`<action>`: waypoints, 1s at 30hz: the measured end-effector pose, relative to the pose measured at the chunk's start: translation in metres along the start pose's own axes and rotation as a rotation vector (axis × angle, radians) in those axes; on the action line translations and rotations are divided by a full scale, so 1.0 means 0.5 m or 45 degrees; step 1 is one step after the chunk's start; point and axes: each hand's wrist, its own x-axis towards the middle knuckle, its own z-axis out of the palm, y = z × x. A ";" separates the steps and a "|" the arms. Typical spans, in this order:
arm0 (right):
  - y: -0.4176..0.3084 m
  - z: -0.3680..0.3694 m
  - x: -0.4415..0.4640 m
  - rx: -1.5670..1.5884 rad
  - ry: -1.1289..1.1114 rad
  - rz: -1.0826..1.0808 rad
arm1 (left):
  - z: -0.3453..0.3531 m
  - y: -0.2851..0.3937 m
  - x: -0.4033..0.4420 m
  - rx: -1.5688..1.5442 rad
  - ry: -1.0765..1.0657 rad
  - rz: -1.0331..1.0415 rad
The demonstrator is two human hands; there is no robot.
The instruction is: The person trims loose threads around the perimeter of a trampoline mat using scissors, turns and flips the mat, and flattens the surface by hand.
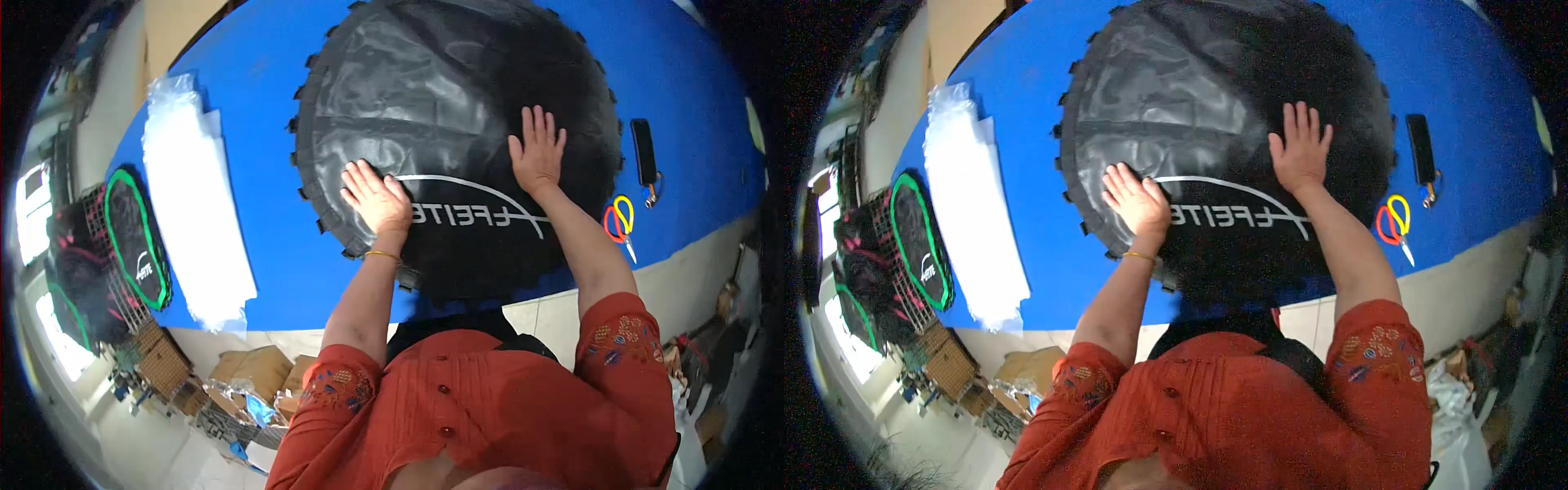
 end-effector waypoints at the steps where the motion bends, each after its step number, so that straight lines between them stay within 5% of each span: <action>1: 0.002 0.000 0.000 0.003 0.002 -0.011 | -0.001 -0.002 -0.001 -0.012 0.011 0.007; 10: 0.014 -0.021 0.037 -0.027 -0.132 -0.178 | -0.065 -0.086 0.049 -0.070 -0.147 0.283; 17: 0.046 -0.065 0.102 0.101 -0.304 -0.770 | -0.091 -0.115 0.128 0.040 -0.071 0.390; 30: 0.048 -0.057 0.111 0.117 -0.343 -0.756 | 0.006 -0.098 0.290 0.144 -0.029 0.237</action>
